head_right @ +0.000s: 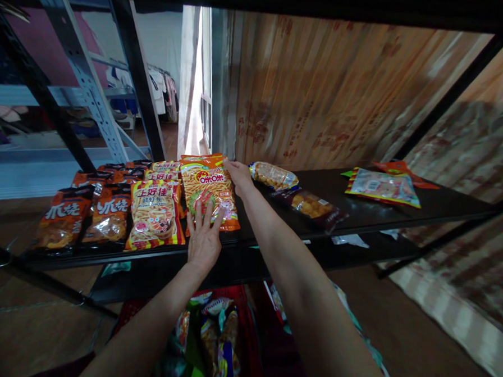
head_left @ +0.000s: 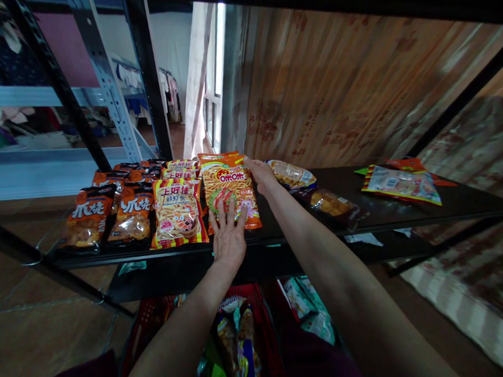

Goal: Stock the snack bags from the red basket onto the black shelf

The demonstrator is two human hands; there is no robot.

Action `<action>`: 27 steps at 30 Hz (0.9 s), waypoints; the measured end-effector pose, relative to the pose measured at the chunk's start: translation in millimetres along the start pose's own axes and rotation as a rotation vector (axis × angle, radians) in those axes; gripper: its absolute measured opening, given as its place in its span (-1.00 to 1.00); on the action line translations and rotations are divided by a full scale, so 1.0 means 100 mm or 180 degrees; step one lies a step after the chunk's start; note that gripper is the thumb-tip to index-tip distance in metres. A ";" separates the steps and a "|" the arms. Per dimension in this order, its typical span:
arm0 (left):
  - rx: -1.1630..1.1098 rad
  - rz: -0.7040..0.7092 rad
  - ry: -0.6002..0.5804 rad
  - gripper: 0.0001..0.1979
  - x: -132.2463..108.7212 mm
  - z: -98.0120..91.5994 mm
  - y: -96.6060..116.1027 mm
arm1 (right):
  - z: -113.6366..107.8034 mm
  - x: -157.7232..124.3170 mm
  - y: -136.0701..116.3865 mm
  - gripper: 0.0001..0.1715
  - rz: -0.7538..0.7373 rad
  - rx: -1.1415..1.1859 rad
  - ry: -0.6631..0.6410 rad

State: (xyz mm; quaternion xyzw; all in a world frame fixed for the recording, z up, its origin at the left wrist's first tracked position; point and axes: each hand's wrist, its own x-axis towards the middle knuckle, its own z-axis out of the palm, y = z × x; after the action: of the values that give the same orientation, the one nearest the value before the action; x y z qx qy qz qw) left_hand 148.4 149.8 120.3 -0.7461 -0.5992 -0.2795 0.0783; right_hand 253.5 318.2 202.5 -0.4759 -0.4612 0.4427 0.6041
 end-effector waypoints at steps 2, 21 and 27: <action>0.0021 0.0037 0.0009 -0.30 0.00 0.00 0.00 | 0.04 0.07 -0.03 -0.68 0.0075 0.0124 -0.0091; 0.0058 0.0001 -0.0039 -0.38 -0.01 -0.02 0.03 | 0.13 0.17 0.00 -0.80 0.0344 0.0703 0.0042; 0.0041 -0.0076 -0.0013 -0.31 0.01 -0.07 0.05 | -0.03 0.15 -0.02 -0.73 0.0238 0.0136 -0.0074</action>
State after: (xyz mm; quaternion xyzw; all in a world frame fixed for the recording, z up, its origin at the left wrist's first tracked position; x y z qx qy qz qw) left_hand 151.2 145.5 127.8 -0.7389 -0.6101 -0.2750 0.0787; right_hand 258.8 332.0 205.8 -0.4746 -0.4404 0.4803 0.5917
